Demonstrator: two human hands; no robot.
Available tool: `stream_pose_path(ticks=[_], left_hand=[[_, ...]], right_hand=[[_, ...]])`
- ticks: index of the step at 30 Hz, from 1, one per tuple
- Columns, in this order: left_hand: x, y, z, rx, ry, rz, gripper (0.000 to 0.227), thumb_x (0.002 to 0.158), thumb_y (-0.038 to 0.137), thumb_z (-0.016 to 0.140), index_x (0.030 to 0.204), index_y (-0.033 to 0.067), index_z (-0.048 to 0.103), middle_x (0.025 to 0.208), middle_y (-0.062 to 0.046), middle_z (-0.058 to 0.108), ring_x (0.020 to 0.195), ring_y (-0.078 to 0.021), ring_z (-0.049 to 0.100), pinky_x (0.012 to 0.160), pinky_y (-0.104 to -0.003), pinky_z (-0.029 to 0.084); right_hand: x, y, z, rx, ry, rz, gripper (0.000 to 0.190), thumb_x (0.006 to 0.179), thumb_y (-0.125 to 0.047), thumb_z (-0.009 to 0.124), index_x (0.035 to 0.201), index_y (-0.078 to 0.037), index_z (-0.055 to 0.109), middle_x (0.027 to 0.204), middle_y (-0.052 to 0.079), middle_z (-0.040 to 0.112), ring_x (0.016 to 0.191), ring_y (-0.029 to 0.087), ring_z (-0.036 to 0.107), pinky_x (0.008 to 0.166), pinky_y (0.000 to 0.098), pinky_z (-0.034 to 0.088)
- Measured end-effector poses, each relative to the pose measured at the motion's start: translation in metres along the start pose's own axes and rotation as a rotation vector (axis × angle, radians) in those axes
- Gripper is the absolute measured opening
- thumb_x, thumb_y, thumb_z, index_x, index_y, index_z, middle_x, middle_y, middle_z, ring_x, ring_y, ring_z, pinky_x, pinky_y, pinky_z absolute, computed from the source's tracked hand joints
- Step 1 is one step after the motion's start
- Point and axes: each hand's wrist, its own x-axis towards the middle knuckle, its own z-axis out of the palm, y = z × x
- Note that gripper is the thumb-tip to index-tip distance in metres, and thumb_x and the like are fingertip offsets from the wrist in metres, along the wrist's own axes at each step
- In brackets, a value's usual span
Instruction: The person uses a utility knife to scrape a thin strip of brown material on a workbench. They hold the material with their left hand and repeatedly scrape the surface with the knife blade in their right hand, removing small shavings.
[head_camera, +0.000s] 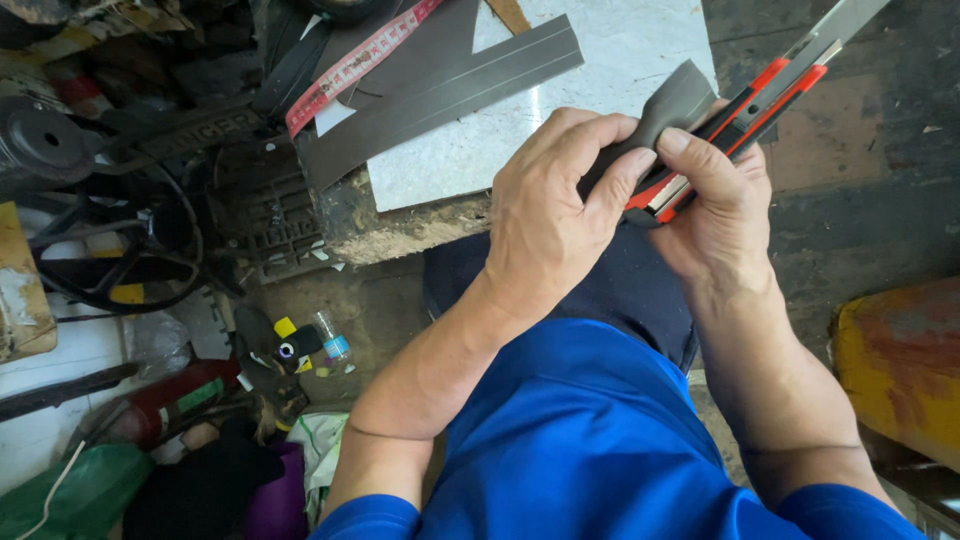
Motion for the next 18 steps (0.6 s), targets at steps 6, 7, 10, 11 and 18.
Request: stream_pose_path(ticks=[6, 7, 10, 11, 18], left_hand=[[0.001, 0.003, 0.000, -0.056, 0.021, -0.016, 0.014, 0.098, 0.019, 0.067, 0.107, 0.0079, 0.067, 0.103, -0.005, 0.069, 0.096, -0.0227, 0.072, 0.088, -0.034, 0.057], [0.002, 0.003, 0.000, -0.081, 0.031, -0.022, 0.013, 0.098, 0.018, 0.067, 0.106, 0.0077, 0.067, 0.103, -0.005, 0.069, 0.097, -0.0223, 0.072, 0.090, -0.033, 0.057], [-0.001, 0.001, 0.000, -0.096, 0.039, -0.066, 0.014, 0.096, 0.020, 0.070, 0.106, 0.0095, 0.067, 0.101, -0.002, 0.069, 0.095, -0.0204, 0.072, 0.088, -0.032, 0.057], [-0.001, 0.000, -0.002, -0.086, 0.053, -0.066, 0.014, 0.096, 0.020, 0.070, 0.106, 0.0095, 0.067, 0.101, -0.002, 0.069, 0.095, -0.0204, 0.072, 0.088, -0.032, 0.057], [-0.004, -0.006, -0.012, -0.143, 0.018, -0.176, 0.011, 0.092, 0.025, 0.070, 0.096, 0.0143, 0.068, 0.091, 0.002, 0.067, 0.081, -0.0155, 0.067, 0.073, -0.030, 0.053]], right_hand=[[0.000, 0.000, 0.003, -0.039, 0.036, -0.013, 0.022, 0.085, -0.001, 0.075, 0.081, -0.011, 0.055, 0.080, 0.004, 0.063, 0.070, 0.015, 0.061, 0.068, 0.0273, 0.052], [0.001, 0.000, 0.004, -0.072, 0.034, -0.023, 0.019, 0.085, -0.004, 0.075, 0.083, -0.010, 0.057, 0.080, 0.003, 0.063, 0.072, 0.014, 0.061, 0.069, 0.0265, 0.052], [-0.001, 0.002, 0.005, -0.117, 0.053, -0.020, 0.020, 0.085, -0.005, 0.076, 0.083, -0.011, 0.056, 0.074, 0.001, 0.057, 0.063, 0.012, 0.056, 0.060, 0.0252, 0.046], [-0.002, 0.002, 0.007, -0.116, 0.036, -0.015, 0.020, 0.085, -0.005, 0.076, 0.083, -0.011, 0.056, 0.074, 0.001, 0.057, 0.063, 0.012, 0.056, 0.060, 0.0252, 0.046], [-0.006, 0.009, 0.012, -0.195, 0.092, 0.004, 0.012, 0.088, -0.003, 0.073, 0.090, -0.009, 0.063, 0.083, 0.006, 0.066, 0.072, 0.018, 0.066, 0.070, 0.0298, 0.058]])
